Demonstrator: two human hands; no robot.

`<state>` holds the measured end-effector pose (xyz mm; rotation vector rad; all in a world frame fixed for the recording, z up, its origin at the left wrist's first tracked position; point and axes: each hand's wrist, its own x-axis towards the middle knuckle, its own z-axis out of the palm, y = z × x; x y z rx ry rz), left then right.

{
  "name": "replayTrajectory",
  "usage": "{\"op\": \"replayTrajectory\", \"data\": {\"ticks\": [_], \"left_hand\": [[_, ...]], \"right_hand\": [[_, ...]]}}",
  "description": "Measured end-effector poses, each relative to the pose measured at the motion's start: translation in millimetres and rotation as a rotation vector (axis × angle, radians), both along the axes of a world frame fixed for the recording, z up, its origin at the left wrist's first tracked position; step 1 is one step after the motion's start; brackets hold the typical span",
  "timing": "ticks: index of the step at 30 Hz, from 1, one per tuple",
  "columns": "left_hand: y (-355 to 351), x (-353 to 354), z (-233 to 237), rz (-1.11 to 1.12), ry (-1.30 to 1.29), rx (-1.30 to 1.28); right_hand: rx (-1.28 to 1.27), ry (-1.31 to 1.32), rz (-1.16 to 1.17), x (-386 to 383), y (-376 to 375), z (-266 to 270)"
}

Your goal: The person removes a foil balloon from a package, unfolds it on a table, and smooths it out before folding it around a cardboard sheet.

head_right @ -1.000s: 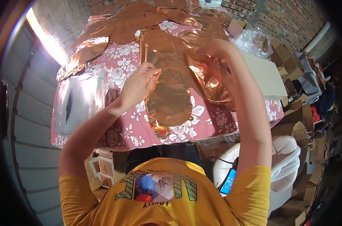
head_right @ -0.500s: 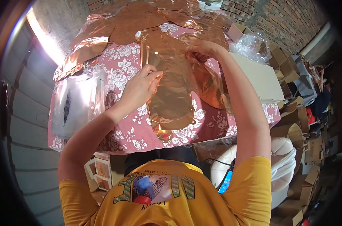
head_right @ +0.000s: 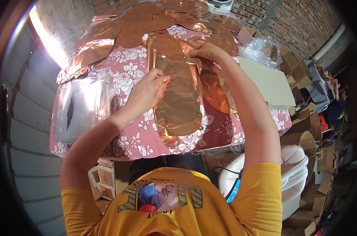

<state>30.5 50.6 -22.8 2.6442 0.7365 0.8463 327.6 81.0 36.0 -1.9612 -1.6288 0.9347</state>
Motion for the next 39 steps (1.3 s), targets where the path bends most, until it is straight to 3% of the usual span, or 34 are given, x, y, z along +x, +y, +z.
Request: {"op": "replayTrajectory", "data": {"ticks": [5,8,12,20,24,27,30,33,36,39], "left_hand": [[0.0,0.1,0.2,-0.003,-0.004,-0.002],[0.6,0.2,-0.2,-0.003,0.000,-0.001],[0.0,-0.2,0.6,0.000,0.007,-0.024],[0.2,-0.1,0.6,0.001,0.013,-0.022],[0.4,0.7,0.3,0.010,0.022,-0.017],[-0.2,0.6,-0.4,0.012,0.020,-0.022],[-1.8,0.5,-0.4,0.006,0.010,-0.030],[0.1,0.1,1.2,0.012,0.031,-0.031],[1.6,0.7,-1.7,-0.001,0.006,-0.008],[3.2,0.9,-3.4,-0.008,0.007,-0.006]], "right_hand": [[-0.143,-0.350,-0.177,-17.2,12.1,-0.5],[-0.020,-0.454,-0.159,-12.8,19.4,-14.4],[-0.030,-0.437,-0.087,-10.8,25.4,-14.7],[-0.071,-0.691,-0.181,-36.0,3.2,5.8],[-0.025,-0.738,-0.109,-25.3,-22.2,12.9],[0.094,-0.634,-0.030,-15.4,-38.5,13.5],[0.000,-0.616,-0.031,-28.2,-50.3,29.9],[0.044,-0.616,-0.082,-11.5,-98.4,39.6],[-0.021,-0.563,-0.137,-46.2,-168.6,72.2],[0.213,-0.620,-0.168,-63.7,-198.4,73.0]]}}
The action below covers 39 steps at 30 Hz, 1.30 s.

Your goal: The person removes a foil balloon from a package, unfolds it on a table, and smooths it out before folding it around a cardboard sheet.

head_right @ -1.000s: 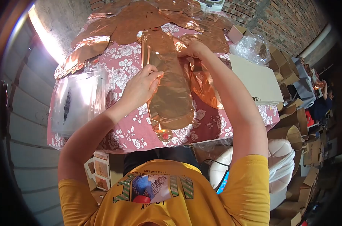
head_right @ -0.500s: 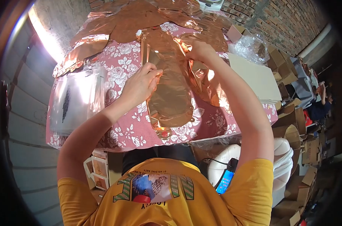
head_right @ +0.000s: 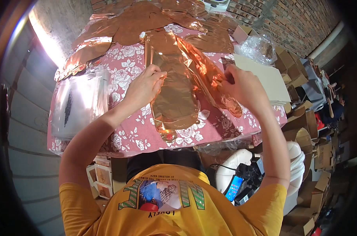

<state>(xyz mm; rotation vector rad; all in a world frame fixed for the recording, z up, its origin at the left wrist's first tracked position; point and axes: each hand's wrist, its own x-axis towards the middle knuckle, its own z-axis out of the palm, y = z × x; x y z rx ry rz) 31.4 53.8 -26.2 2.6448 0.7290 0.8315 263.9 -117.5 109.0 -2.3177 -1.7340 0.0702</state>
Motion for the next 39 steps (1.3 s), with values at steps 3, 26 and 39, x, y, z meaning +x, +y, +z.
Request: {"op": "replayTrajectory", "data": {"ticks": [3,26,39], "left_hand": [[0.2,-0.5,-0.8,-0.007,-0.009,0.015],[19.2,-2.9,4.1,-0.052,-0.180,-0.427],[17.3,-2.8,1.0,-0.078,-0.193,-0.406]], "right_hand": [[0.108,0.076,-0.006,-33.4,-11.4,-0.6],[0.074,0.578,0.384,-99.1,43.6,-90.7],[0.273,0.375,0.635,-62.9,37.5,-103.3]]}}
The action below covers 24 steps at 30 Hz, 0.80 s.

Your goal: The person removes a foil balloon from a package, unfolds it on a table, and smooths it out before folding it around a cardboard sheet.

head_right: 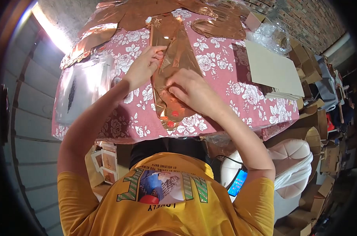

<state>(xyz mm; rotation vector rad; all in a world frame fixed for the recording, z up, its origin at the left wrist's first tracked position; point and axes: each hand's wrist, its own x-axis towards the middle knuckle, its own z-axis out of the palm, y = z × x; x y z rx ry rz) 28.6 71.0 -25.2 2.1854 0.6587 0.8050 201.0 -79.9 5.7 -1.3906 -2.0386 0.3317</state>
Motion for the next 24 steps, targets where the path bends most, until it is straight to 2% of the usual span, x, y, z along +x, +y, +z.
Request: {"op": "replayTrajectory", "data": {"ticks": [3,8,11,17,24], "left_hand": [[1.2,-0.3,-0.8,-0.008,0.011,0.034],[0.3,1.9,2.8,0.045,0.052,0.048],[-5.8,1.5,5.2,0.011,0.002,-0.045],[-1.2,0.2,-0.9,-0.008,0.015,0.049],[-4.5,-0.6,1.8,0.014,0.058,0.012]], "right_hand": [[-0.050,0.027,0.050,-1.4,-4.0,-7.0],[0.074,-0.053,0.005,-11.1,-6.8,-10.1],[0.059,-0.071,0.016,-12.3,-6.0,-12.1],[0.094,-0.109,0.031,-14.5,-11.8,-6.9],[0.123,-0.090,0.048,-14.0,-16.1,-9.4]]}}
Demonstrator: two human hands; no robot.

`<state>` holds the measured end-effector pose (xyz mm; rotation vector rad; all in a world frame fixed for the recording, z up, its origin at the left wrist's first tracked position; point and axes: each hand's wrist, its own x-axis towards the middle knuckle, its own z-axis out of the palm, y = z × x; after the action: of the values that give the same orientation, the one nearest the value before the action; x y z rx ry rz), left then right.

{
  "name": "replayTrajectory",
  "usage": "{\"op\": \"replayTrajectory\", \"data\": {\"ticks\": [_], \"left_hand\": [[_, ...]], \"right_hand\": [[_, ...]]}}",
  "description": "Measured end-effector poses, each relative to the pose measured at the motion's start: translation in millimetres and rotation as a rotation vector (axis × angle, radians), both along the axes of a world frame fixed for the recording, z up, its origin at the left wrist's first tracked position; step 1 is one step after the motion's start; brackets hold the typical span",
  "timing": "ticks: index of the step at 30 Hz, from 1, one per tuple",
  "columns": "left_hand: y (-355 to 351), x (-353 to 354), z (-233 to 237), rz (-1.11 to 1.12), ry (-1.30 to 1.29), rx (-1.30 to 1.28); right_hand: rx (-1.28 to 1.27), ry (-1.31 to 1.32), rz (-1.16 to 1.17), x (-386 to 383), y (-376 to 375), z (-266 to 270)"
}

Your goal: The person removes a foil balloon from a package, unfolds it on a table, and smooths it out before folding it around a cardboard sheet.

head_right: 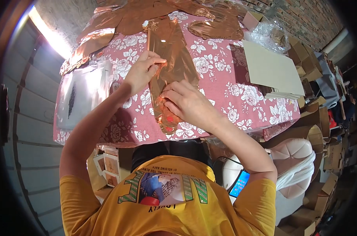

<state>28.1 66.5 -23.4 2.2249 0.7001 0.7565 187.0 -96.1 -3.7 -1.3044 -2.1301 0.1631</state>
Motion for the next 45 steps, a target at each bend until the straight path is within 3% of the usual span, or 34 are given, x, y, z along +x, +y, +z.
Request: {"op": "replayTrajectory", "data": {"ticks": [5,9,11,14,17,18,20,31,37,43,45], "left_hand": [[0.6,-0.5,-0.3,0.009,0.023,0.066],[1.1,-0.9,-2.6,0.013,0.022,0.081],[2.0,-0.1,-2.3,0.013,0.004,0.128],[2.0,-0.6,-2.2,0.018,0.027,0.112],[1.2,-0.2,-4.0,0.016,0.025,0.144],[0.5,-0.6,-3.3,0.016,0.026,0.146],[1.2,-1.5,-2.4,0.010,0.017,0.149],[-1.4,-1.4,-0.3,-0.014,0.008,0.097],[-0.1,-2.6,-1.4,-0.035,-0.011,0.117],[-0.2,-3.2,0.2,-0.041,-0.017,0.106],[-1.1,-2.6,-0.2,-0.044,-0.024,0.113]], "right_hand": [[-0.045,-0.056,0.048,6.7,1.2,5.3],[0.058,-0.053,0.005,16.4,15.9,8.3],[0.216,-0.189,0.032,21.3,22.7,-5.2],[-0.205,-0.045,0.083,26.5,29.3,22.7],[0.042,-0.125,-0.080,39.8,55.8,3.7],[-0.113,-0.108,-0.075,44.6,59.9,0.8],[-0.051,-0.204,-0.021,42.0,62.8,-1.7],[-0.080,-0.075,-0.062,49.1,82.2,-14.6],[0.009,-0.229,-0.132,51.7,91.4,-14.9],[-0.180,-0.177,-0.205,48.9,91.1,-0.8],[0.031,-0.259,-0.210,56.8,101.0,-13.1]]}}
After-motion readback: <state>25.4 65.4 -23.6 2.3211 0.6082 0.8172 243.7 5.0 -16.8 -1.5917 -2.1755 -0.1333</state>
